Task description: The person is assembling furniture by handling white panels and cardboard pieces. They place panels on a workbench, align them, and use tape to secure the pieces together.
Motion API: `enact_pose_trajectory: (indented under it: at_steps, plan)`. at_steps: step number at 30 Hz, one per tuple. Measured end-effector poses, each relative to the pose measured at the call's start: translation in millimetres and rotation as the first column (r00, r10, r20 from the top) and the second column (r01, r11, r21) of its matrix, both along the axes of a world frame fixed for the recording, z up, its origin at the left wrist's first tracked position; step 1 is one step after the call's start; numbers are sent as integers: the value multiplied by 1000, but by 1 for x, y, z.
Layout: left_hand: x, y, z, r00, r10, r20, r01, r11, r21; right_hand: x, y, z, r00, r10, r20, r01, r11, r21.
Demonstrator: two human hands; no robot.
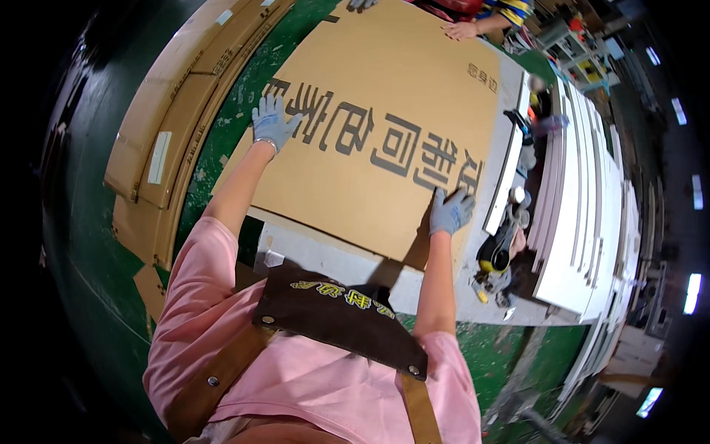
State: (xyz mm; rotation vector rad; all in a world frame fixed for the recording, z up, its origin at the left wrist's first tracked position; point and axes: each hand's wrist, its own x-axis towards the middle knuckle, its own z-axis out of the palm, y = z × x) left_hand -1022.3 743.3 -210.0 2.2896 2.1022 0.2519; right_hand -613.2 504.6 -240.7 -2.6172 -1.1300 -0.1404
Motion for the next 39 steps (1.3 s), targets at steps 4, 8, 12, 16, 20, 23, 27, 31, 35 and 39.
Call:
enact_pose_trajectory:
  at_steps: [4, 8, 12, 16, 20, 23, 27, 31, 35, 39]
  plan:
    - [0, 14, -7, 996, 34, 84, -23, 990, -138, 0, 12, 8, 989, -149, 26, 151, 981, -124]
    - [-4, 20, -12, 899, 54, 435, 42, 977, -208, 11, 28, 19, 961, -232, -149, 228, 973, -47]
    - [-8, 24, -13, 852, 111, 512, 57, 952, -301, 14, 33, 23, 963, -206, -175, 202, 979, -38]
    - [-8, 27, -11, 863, 148, 482, 20, 945, -326, 11, 32, 18, 981, -187, -49, 187, 982, -18]
    - [-11, 27, -9, 863, 116, 492, 26, 962, -272, 18, 28, 7, 983, -149, -108, 153, 988, 34]
    - [-22, 30, -11, 742, 126, 658, 180, 908, -377, 27, 26, -1, 976, -209, -65, 206, 977, -49]
    - [-31, 28, -17, 788, 152, 597, 94, 928, -360, 11, 32, 11, 998, -56, 23, 57, 998, -38]
    - [-32, 27, -25, 719, 199, 665, 108, 914, -390, -58, 100, 49, 770, 637, 34, -627, 746, 223]
    - [-34, 27, -23, 665, 211, 717, 132, 911, -391, -163, 220, 76, 252, 960, 125, -965, 240, 102]
    - [-30, 25, -16, 716, 204, 667, 121, 906, -407, -248, 344, 71, -113, 974, 199, -993, -106, -46]
